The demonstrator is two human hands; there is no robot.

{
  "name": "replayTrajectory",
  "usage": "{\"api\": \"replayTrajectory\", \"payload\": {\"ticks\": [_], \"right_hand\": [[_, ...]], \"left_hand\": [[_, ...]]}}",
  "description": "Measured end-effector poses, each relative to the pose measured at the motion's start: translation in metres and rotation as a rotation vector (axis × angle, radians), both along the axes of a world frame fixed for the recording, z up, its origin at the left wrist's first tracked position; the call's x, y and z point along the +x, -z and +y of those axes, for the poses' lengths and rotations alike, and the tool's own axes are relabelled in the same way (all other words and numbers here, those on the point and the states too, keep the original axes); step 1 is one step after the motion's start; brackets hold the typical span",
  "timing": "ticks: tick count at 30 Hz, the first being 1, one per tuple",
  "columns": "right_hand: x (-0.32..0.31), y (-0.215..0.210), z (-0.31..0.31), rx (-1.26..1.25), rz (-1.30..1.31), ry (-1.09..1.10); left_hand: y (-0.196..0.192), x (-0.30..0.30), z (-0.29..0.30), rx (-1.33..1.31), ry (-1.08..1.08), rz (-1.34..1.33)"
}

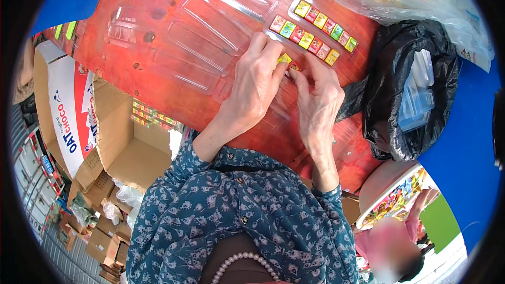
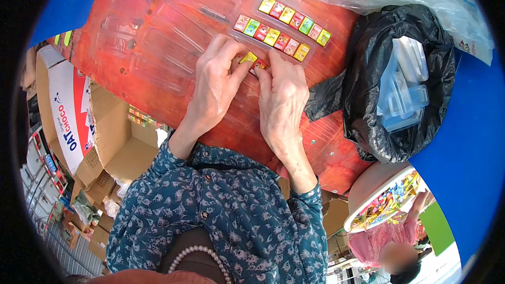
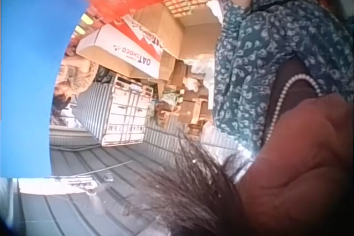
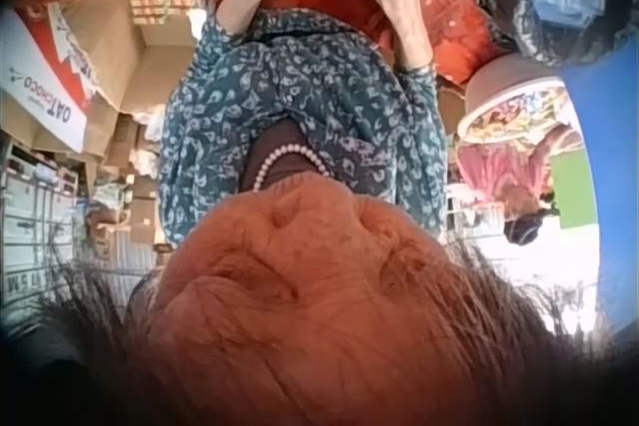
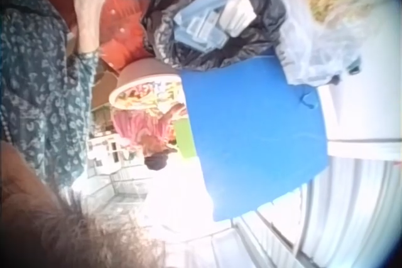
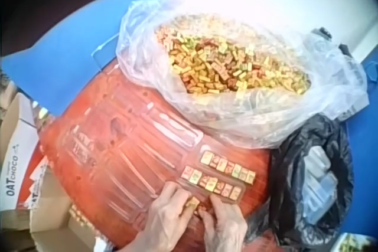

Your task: Sort small wrapped candies from a large plastic bag into organized rows on a red work surface.

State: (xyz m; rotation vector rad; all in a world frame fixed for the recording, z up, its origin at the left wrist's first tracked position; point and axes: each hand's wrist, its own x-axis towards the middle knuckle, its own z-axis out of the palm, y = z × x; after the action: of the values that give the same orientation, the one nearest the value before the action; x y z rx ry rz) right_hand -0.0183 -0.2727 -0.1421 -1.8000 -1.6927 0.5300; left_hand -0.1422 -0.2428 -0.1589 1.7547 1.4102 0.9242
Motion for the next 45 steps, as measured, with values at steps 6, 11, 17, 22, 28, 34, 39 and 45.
{"api": "replayTrajectory", "payload": {"ticks": [6,11,17,22,28,34,39,45], "right_hand": [[0.007,0.009,-0.004,-0.013,-0.009,-0.068],[-0.002,0.008,-0.004,0.005,-0.068,0.028],[0.001,0.013,-0.003,0.008,-0.028,-0.007],[0.006,0.016,-0.001,0.012,-0.009,-0.005],[0.004,0.017,0.006,0.017,-0.030,-0.007],[0.003,0.017,0.000,0.059,-0.010,0.022],[0.013,0.007,-0.011,0.093,-0.017,0.079],[0.017,-0.006,-0.010,0.020,-0.017,0.079]], "left_hand": [[0.001,0.002,-0.001,-0.016,-0.006,-0.013],[0.003,0.002,-0.001,-0.038,-0.009,-0.011],[0.004,0.003,0.000,-0.033,-0.012,-0.018],[0.006,0.004,-0.002,-0.031,-0.024,-0.020],[0.005,0.005,-0.003,-0.032,-0.030,-0.012],[0.002,0.007,-0.004,0.019,-0.038,-0.012],[0.006,-0.001,-0.001,0.030,-0.086,-0.041],[-0.026,-0.005,0.005,-0.335,-0.155,-0.356]]}}
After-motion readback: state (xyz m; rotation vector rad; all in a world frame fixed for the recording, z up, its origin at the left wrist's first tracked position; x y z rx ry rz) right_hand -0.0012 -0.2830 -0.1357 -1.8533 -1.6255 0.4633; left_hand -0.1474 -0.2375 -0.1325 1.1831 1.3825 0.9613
